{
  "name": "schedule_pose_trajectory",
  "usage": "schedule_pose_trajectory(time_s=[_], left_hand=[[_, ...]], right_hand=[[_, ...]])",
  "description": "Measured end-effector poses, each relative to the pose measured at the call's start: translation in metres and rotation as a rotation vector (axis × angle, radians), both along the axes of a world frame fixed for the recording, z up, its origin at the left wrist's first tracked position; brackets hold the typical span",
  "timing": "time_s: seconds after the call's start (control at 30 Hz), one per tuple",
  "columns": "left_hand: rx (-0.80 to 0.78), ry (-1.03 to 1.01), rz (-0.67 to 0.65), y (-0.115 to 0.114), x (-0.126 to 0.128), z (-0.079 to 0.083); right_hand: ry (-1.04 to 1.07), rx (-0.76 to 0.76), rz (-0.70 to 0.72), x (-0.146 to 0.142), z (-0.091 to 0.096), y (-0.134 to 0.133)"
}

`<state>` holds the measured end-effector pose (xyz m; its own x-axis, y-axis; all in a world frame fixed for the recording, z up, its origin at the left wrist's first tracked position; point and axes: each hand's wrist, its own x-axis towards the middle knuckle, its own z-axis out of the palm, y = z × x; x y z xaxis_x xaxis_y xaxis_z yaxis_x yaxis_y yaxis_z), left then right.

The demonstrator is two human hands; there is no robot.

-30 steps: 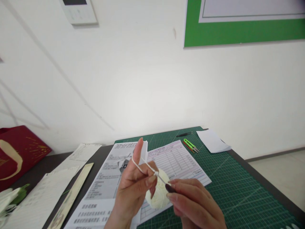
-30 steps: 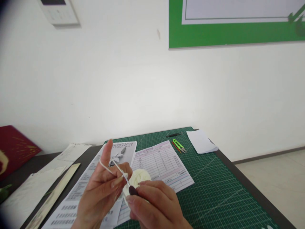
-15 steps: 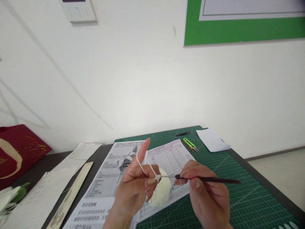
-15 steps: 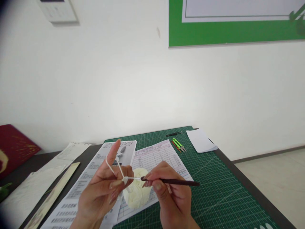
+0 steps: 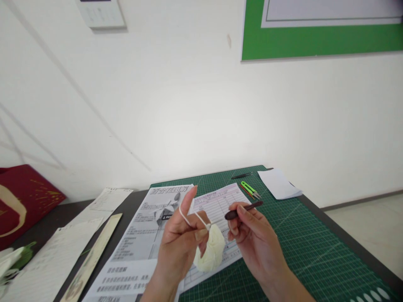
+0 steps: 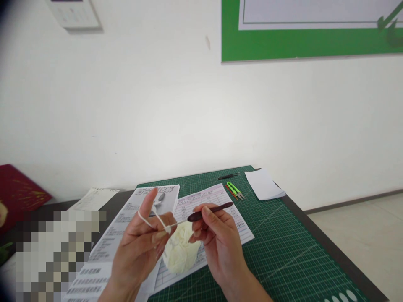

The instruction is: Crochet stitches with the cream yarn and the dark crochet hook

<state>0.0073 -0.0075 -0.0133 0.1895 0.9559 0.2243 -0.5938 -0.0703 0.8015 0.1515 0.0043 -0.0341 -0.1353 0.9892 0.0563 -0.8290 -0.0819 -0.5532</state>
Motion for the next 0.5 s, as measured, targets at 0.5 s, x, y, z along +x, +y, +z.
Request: schedule_pose_trajectory(time_s=[0.5], left_hand=[[-0.040,-0.053,0.370,-0.006,0.034,-0.008]], right_hand=[[-0.476,0.347,-0.500,-0.009,-0.008,-0.011]])
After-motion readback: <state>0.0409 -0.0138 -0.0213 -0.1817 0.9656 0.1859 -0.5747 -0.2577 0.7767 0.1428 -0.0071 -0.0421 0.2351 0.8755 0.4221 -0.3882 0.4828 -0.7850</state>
